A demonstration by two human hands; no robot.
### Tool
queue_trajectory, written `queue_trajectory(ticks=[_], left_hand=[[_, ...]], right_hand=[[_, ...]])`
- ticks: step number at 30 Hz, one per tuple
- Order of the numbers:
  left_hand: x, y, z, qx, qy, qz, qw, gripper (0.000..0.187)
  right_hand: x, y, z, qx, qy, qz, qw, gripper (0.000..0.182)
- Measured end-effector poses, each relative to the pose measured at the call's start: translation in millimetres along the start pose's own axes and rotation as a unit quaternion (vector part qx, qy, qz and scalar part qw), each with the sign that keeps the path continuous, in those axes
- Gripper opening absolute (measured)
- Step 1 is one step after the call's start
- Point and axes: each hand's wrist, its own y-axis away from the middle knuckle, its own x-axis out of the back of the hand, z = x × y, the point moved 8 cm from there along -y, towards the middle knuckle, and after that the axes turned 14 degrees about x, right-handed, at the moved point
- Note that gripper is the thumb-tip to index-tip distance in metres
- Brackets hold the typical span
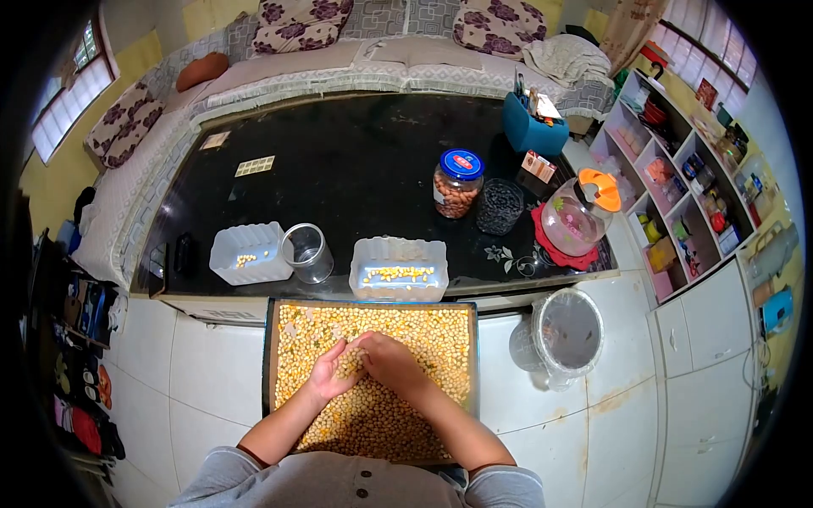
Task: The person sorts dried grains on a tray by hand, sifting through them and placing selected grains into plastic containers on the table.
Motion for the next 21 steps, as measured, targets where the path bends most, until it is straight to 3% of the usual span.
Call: queue_trajectory(ticks=[8, 14, 16, 17, 19, 21], left_hand=[[5.2, -1.7, -0.8, 0.000, -0.010, 0.007, 1.000, 0.052], [13.8, -5.3, -3.4, 0.000, 0.053, -0.048, 0.997, 0.048], [26.0, -3.7, -5.2, 0.002, 0.029, 0.062, 0.998, 0.046], [28.7, -4.6, -5.5, 0.002, 0.029, 0.062, 0.998, 0.046], [18.9, -7.4, -4.4, -0.002, 0.046, -0.049, 0.998, 0.045], [19.4, -8.8, -4.9, -0.003, 0.053, -0.054, 0.997, 0.046]], right_hand=[[-1.4, 2.4, 1.1, 0.019, 0.025, 0.013, 0.999, 0.012], [-4.5, 4.0, 4.1, 0.007, 0.029, -0.001, 1.000, 0.014], [-7.8, 3.6, 6.0, -0.004, 0.049, -0.033, 0.998, 0.013], [-7.2, 3.3, 5.8, -0.004, 0.049, -0.033, 0.998, 0.013], [-7.9, 3.2, 6.4, -0.012, 0.051, -0.046, 0.998, 0.011], [-7.9, 4.0, 8.8, -0.012, 0.049, -0.041, 0.998, 0.010]])
